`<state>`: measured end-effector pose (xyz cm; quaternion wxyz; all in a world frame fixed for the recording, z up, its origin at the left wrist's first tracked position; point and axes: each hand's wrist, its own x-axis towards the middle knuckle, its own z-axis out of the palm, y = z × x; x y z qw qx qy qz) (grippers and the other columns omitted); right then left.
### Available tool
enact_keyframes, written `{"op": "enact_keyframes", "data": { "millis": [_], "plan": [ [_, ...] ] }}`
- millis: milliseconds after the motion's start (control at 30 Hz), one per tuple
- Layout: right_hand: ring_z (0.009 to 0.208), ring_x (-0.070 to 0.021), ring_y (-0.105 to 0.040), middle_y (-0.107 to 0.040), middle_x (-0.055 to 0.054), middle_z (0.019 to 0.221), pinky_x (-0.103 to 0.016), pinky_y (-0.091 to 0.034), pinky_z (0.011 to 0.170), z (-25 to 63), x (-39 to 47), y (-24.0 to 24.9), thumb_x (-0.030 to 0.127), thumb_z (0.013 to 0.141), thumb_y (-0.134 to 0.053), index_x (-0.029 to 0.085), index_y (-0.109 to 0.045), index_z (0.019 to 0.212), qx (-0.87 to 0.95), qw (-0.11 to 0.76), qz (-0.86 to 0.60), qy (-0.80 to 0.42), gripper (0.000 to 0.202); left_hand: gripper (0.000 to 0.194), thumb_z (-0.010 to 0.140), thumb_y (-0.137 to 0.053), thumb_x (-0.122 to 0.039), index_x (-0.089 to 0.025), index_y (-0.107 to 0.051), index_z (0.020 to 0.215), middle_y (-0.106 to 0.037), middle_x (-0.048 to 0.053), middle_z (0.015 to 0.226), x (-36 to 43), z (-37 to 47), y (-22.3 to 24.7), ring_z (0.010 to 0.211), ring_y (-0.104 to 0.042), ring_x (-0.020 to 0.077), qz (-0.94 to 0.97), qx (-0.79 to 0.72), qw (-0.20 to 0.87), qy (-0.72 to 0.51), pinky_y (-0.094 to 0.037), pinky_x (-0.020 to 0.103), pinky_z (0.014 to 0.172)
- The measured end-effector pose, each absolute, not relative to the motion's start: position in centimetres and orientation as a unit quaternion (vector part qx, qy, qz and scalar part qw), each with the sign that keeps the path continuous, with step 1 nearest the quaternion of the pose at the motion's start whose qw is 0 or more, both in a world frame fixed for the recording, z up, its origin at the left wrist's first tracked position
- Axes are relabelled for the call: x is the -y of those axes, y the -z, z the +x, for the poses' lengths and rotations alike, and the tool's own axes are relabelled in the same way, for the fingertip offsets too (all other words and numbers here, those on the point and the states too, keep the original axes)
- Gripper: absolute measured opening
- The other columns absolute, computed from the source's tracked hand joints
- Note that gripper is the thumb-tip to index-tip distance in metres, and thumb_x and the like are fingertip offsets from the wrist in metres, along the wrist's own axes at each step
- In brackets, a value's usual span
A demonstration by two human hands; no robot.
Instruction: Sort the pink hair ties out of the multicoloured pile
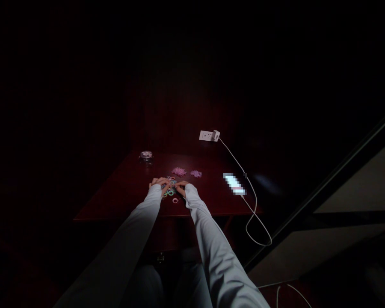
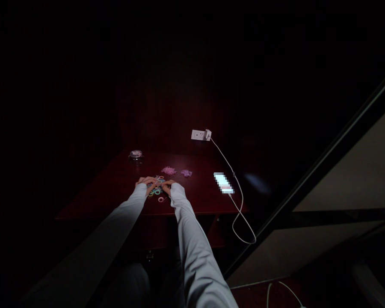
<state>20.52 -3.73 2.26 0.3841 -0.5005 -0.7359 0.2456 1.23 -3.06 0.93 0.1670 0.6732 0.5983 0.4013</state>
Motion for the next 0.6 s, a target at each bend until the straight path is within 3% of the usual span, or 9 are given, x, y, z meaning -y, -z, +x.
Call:
{"op": "enact_keyframes", "data": {
  "millis": [600],
  "plan": [
    [0.08,-0.0187,-0.064,-0.078,-0.003,0.088,-0.029,-0.049,0.076,20.25,3.39,-1.99,0.038,0.088,-0.076,0.024,-0.085,0.09,0.714,0.396,-0.512,-0.268,0.017,0.01,0.093,-0.079,-0.027,-0.03,-0.087,0.09,-0.084,0.001,0.125,3.01,1.35,-1.03,0.124,-0.065,0.0289,0.677,-0.613,0.161,-0.375,-0.043,0.044,0.108]
  ]
}}
